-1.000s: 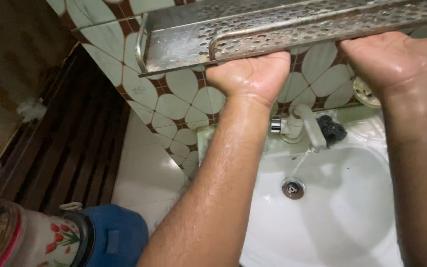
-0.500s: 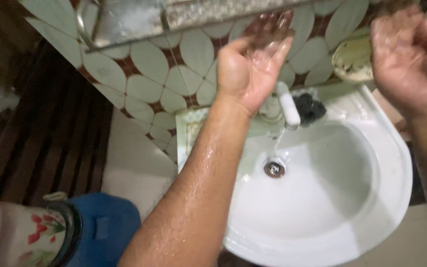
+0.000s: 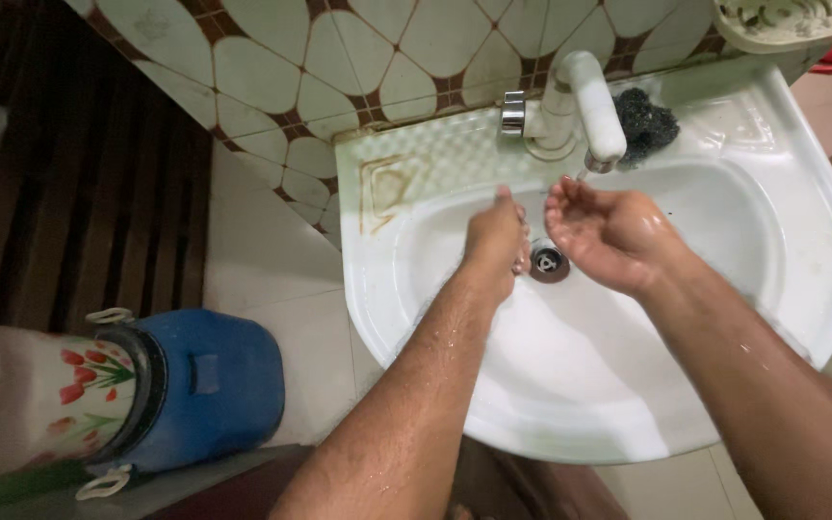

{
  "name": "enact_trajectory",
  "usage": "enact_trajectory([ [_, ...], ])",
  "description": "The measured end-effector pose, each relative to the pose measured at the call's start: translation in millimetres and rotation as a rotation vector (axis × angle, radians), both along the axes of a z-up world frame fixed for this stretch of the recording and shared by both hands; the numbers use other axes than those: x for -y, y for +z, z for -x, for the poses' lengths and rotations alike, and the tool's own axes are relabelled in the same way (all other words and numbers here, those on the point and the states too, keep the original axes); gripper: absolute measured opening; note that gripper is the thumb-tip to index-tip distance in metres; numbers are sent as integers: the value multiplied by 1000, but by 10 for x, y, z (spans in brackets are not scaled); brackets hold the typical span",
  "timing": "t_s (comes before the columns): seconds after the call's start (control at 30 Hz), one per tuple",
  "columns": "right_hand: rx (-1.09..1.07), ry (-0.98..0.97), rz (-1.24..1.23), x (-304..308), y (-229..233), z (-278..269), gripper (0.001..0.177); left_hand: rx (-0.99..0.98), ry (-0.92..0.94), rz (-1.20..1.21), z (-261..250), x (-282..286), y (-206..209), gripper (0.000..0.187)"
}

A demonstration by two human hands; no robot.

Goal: The person washes their hands with soap and water at a bathroom sink. They then use a steel wool scrubber to clean the faucet and the sink basin, scrubbing the fixtures and rinsing them under running water.

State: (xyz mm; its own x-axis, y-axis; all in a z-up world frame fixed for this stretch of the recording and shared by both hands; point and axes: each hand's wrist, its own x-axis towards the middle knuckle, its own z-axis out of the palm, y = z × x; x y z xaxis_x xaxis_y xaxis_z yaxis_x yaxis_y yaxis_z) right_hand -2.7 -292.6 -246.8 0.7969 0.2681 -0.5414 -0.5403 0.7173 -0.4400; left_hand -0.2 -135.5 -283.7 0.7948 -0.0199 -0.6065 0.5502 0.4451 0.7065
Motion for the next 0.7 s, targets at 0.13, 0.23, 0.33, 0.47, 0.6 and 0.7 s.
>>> enact_trajectory([
  [0.13, 17, 10, -153, 17, -191, -245, 19, 20, 19, 17, -7, 81, -234, 22],
  [0.23, -5, 40, 125, 165, -267, -238, 32, 247, -13, -271, 13, 8, -263, 31],
  [0.33, -125, 1, 644, 259, 37, -116, 34, 438, 23, -673, -35, -39, -70, 32],
  [0.47, 157, 235, 1564, 308, 808, -206, 43, 534, -11, -952, -139, -25, 533, 25],
  [0.6, 403, 266, 1462, 129, 1310, -367, 35, 637, -47, -937, -238, 1, 1045, 34],
  [0.7, 501, 519, 1867, -166, 1308, -533, 42, 797, 13, -859, -347, 22, 1151, 41],
])
